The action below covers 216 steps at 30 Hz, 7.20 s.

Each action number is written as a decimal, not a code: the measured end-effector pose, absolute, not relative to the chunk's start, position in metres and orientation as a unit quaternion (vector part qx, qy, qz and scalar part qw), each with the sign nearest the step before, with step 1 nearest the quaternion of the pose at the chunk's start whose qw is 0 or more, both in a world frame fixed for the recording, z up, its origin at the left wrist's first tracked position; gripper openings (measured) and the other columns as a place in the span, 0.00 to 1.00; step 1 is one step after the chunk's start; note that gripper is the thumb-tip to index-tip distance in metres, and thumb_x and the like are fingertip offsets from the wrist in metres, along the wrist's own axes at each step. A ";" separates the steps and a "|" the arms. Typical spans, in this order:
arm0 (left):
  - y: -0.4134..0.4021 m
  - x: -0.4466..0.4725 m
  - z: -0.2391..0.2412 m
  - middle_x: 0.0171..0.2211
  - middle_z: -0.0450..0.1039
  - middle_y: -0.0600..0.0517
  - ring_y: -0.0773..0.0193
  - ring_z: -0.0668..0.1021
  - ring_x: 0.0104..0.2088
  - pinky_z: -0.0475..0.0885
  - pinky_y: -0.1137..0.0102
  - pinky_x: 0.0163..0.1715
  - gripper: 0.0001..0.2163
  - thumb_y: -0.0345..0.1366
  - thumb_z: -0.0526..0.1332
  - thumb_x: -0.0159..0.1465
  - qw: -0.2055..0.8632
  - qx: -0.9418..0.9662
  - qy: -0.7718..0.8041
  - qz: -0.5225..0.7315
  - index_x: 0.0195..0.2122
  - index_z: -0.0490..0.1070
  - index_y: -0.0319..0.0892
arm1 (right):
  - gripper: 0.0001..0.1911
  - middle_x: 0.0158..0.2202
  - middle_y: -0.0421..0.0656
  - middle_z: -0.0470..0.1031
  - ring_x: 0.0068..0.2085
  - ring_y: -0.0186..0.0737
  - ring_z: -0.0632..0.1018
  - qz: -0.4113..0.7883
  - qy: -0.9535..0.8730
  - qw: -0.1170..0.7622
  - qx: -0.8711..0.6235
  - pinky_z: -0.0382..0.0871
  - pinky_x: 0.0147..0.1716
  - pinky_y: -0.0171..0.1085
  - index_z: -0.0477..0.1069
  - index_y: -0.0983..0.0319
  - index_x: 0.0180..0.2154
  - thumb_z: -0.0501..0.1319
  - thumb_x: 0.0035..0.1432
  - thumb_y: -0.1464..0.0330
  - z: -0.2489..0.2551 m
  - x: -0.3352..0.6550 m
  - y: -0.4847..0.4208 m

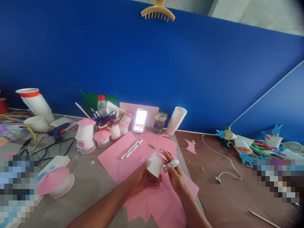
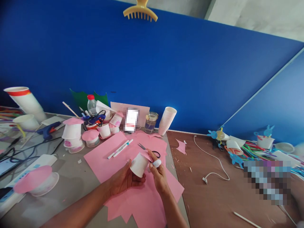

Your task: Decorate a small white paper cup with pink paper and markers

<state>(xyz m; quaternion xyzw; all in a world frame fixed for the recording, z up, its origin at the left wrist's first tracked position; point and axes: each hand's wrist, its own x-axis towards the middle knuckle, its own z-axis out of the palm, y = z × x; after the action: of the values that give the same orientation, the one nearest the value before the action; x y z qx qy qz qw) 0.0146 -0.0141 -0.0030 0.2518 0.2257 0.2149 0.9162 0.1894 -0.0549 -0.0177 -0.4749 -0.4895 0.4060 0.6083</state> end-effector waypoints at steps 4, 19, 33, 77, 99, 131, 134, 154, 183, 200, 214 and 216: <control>-0.014 0.015 -0.003 0.34 0.76 0.38 0.58 0.79 0.35 0.70 0.63 0.41 0.34 0.60 0.48 0.61 0.915 0.252 0.229 0.215 0.44 0.72 0.29 | 0.23 0.56 0.44 0.70 0.61 0.51 0.63 0.367 -0.529 0.593 -0.483 0.57 0.58 0.49 0.70 0.54 0.53 0.58 0.58 0.54 -0.016 0.190 -0.054; -0.013 0.016 -0.005 0.35 0.76 0.39 0.57 0.79 0.35 0.69 0.61 0.42 0.34 0.61 0.49 0.59 0.917 0.245 0.238 0.205 0.43 0.73 0.30 | 0.22 0.59 0.45 0.67 0.62 0.52 0.61 0.333 -0.559 0.581 -0.490 0.56 0.59 0.50 0.71 0.53 0.53 0.59 0.58 0.55 -0.006 0.190 -0.055; -0.012 0.014 -0.005 0.35 0.78 0.36 0.57 0.80 0.34 0.71 0.63 0.42 0.36 0.60 0.45 0.61 0.919 0.224 0.233 0.226 0.44 0.73 0.27 | 0.21 0.59 0.46 0.65 0.60 0.52 0.65 0.343 -0.450 0.675 -0.474 0.58 0.58 0.52 0.71 0.54 0.52 0.60 0.58 0.57 -0.005 0.191 -0.052; -0.008 0.015 -0.003 0.32 0.77 0.40 0.58 0.78 0.33 0.70 0.64 0.38 0.31 0.57 0.49 0.63 0.904 0.223 0.223 0.288 0.38 0.75 0.28 | 0.16 0.39 0.47 0.79 0.41 0.49 0.77 0.323 -0.477 0.610 -0.545 0.73 0.40 0.44 0.77 0.59 0.38 0.62 0.55 0.56 -0.003 0.167 -0.056; -0.008 0.014 0.005 0.30 0.77 0.40 0.58 0.77 0.30 0.70 0.64 0.36 0.32 0.59 0.49 0.61 0.903 0.226 0.233 0.283 0.35 0.75 0.29 | 0.21 0.21 0.40 0.71 0.24 0.36 0.72 0.444 -0.376 0.623 -0.523 0.66 0.26 0.35 0.71 0.64 0.37 0.62 0.53 0.52 0.001 0.164 -0.055; 0.004 0.002 -0.006 0.36 0.71 0.48 0.56 0.73 0.38 0.67 0.61 0.40 0.14 0.40 0.62 0.56 0.466 0.584 0.466 0.473 0.41 0.66 0.41 | 0.17 0.31 0.46 0.76 0.29 0.39 0.76 0.416 -0.478 0.611 -0.475 0.72 0.29 0.37 0.73 0.63 0.35 0.60 0.56 0.55 -0.007 0.153 -0.057; 0.007 0.001 -0.009 0.34 0.72 0.49 0.56 0.73 0.37 0.67 0.61 0.39 0.13 0.43 0.61 0.58 0.497 0.566 0.451 0.479 0.39 0.68 0.41 | 0.21 0.22 0.40 0.70 0.21 0.34 0.71 0.461 -0.423 0.611 -0.485 0.67 0.18 0.34 0.71 0.63 0.36 0.61 0.53 0.51 -0.007 0.148 -0.057; 0.000 0.008 -0.001 0.45 0.71 0.50 0.60 0.72 0.47 0.68 0.61 0.50 0.14 0.38 0.60 0.62 0.754 0.371 0.256 0.478 0.48 0.68 0.46 | 0.22 0.26 0.36 0.63 0.24 0.31 0.64 0.417 -0.391 0.636 -0.518 0.61 0.23 0.31 0.68 0.60 0.45 0.65 0.48 0.62 0.002 0.160 -0.056; 0.008 0.005 -0.011 0.50 0.70 0.43 0.51 0.71 0.51 0.65 0.61 0.50 0.23 0.42 0.63 0.56 0.590 0.509 0.377 0.500 0.52 0.64 0.41 | 0.12 0.37 0.45 0.78 0.37 0.43 0.78 0.249 -0.382 0.619 -0.640 0.71 0.35 0.38 0.70 0.61 0.38 0.57 0.50 0.66 0.004 0.183 -0.047; 0.013 0.004 -0.021 0.42 0.74 0.42 0.40 0.67 0.51 0.53 0.49 0.53 0.16 0.34 0.65 0.49 0.308 0.679 0.519 0.417 0.42 0.72 0.43 | 0.15 0.36 0.47 0.79 0.33 0.49 0.78 0.128 -0.540 0.372 -0.744 0.64 0.29 0.39 0.71 0.56 0.43 0.61 0.51 0.64 -0.038 0.194 -0.049; 0.019 0.003 -0.034 0.55 0.63 0.38 0.44 0.62 0.58 0.52 0.50 0.59 0.31 0.23 0.56 0.48 0.319 0.673 0.483 0.461 0.56 0.61 0.38 | 0.15 0.25 0.40 0.72 0.27 0.38 0.71 0.255 -0.420 0.501 -0.713 0.65 0.25 0.35 0.72 0.62 0.33 0.62 0.50 0.58 0.000 0.188 -0.045; 0.017 0.002 -0.033 0.56 0.62 0.38 0.45 0.61 0.59 0.53 0.49 0.59 0.30 0.23 0.55 0.50 0.321 0.673 0.486 0.455 0.57 0.59 0.39 | 0.15 0.24 0.39 0.72 0.26 0.38 0.71 0.252 -0.413 0.507 -0.714 0.64 0.25 0.34 0.72 0.63 0.32 0.62 0.49 0.57 0.000 0.189 -0.046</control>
<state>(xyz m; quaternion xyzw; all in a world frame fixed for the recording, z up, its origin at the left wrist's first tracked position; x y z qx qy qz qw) 0.0025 0.0175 -0.0325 0.6732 0.4862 0.4550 0.3214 0.1891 -0.0456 0.0002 -0.7138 -0.4126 0.2516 0.5069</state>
